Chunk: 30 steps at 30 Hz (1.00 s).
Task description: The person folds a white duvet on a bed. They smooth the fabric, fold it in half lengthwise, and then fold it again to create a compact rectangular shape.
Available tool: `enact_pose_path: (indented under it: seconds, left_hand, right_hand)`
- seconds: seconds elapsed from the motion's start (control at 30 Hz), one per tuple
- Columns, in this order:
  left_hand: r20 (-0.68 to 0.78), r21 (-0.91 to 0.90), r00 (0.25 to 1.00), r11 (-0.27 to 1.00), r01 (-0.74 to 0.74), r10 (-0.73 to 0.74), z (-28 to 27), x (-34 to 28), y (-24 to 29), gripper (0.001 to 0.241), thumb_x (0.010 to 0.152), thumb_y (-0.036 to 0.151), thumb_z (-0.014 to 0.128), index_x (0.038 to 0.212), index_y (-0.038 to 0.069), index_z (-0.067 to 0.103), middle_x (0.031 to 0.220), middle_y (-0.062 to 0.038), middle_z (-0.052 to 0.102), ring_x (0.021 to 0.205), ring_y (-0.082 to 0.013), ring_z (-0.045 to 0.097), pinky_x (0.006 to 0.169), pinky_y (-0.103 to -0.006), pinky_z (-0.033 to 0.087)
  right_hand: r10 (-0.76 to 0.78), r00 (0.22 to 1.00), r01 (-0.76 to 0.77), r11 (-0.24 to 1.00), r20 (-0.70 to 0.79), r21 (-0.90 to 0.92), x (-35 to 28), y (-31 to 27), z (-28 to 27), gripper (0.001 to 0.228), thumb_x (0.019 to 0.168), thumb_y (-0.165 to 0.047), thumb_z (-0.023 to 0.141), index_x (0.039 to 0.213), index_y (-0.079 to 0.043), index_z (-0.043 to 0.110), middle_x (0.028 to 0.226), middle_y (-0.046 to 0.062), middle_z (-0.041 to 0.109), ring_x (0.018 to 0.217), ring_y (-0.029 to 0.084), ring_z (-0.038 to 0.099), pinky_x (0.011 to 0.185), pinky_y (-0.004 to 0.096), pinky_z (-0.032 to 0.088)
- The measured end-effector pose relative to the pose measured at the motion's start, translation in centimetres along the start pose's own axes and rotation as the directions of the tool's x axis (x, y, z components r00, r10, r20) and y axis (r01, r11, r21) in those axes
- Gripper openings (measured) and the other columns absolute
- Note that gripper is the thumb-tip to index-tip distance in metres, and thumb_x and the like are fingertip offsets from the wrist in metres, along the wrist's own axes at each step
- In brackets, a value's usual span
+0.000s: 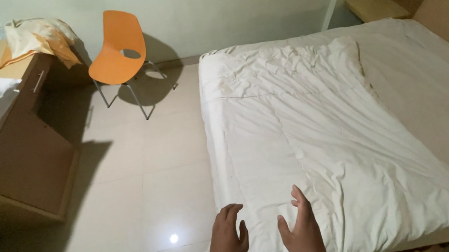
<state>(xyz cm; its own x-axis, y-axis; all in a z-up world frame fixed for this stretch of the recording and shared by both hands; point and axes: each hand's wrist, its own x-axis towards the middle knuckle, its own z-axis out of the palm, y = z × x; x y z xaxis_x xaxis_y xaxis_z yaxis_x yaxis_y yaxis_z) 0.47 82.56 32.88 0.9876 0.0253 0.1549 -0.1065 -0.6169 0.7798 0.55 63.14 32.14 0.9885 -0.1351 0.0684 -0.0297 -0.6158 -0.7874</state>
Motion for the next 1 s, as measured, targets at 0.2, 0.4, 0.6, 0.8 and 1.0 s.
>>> enact_pose_path:
  seconds: [0.2,0.4,0.6,0.8,1.0]
  left_hand:
    - [0.057,0.028,0.998,1.0,0.006,-0.008,-0.7,0.4,-0.8,0.046,0.088,0.001,0.066,0.133,0.007,0.057,0.127,-0.015,0.064,0.117,-0.0359,0.061,0.099,-0.0436,0.051]
    - [0.033,-0.035,0.995,0.995,-0.089,0.09,-0.4,1.6,-2.0,0.062,0.086,0.0,0.068,0.144,0.007,0.047,0.125,-0.016,0.064,0.116,-0.0348,0.062,0.096,-0.0433,0.052]
    - [0.127,-0.075,0.976,0.983,-0.169,0.177,-2.2,3.6,-3.1,0.062,0.087,0.001,0.067,0.146,0.006,0.048,0.13,-0.016,0.064,0.122,-0.0344,0.061,0.102,-0.0437,0.051]
    - [0.194,-0.053,0.963,0.983,-0.178,0.185,-5.7,5.6,-6.2,0.056,0.087,0.003,0.068,0.14,0.005,0.052,0.142,-0.017,0.058,0.131,-0.0362,0.055,0.108,-0.045,0.047]
    - [0.258,-0.056,0.941,0.976,-0.21,0.217,-8.5,6.3,-7.6,0.053,0.088,0.005,0.068,0.139,0.005,0.053,0.144,-0.018,0.055,0.132,-0.0367,0.053,0.107,-0.0452,0.046]
  right_hand:
    - [0.01,0.997,-0.007,0.999,-0.079,0.041,0.9,1.3,0.9,0.097,0.082,-0.014,0.072,0.159,-0.007,0.013,0.153,0.021,0.043,0.133,0.034,0.054,0.107,0.045,0.046]
    - [0.083,0.986,-0.069,0.992,-0.142,0.102,0.4,-0.4,1.2,0.106,0.082,-0.014,0.072,0.159,-0.007,0.0,0.153,0.028,0.04,0.133,0.037,0.053,0.105,0.047,0.047]
    - [0.14,0.971,-0.145,0.989,-0.195,-0.011,0.0,-3.0,2.7,0.101,0.084,-0.016,0.072,0.16,-0.006,0.006,0.154,0.026,0.04,0.138,0.038,0.048,0.109,0.047,0.044]
    - [0.175,0.946,-0.189,0.982,-0.274,-0.024,-1.8,-5.8,6.9,0.093,0.086,-0.017,0.072,0.16,-0.01,0.016,0.153,0.023,0.043,0.143,0.036,0.044,0.113,0.046,0.04]
    - [0.28,0.908,-0.287,0.957,-0.31,0.024,-4.4,-8.1,10.7,0.099,0.084,-0.017,0.073,0.165,-0.015,0.015,0.152,0.021,0.045,0.143,0.035,0.044,0.114,0.045,0.04]
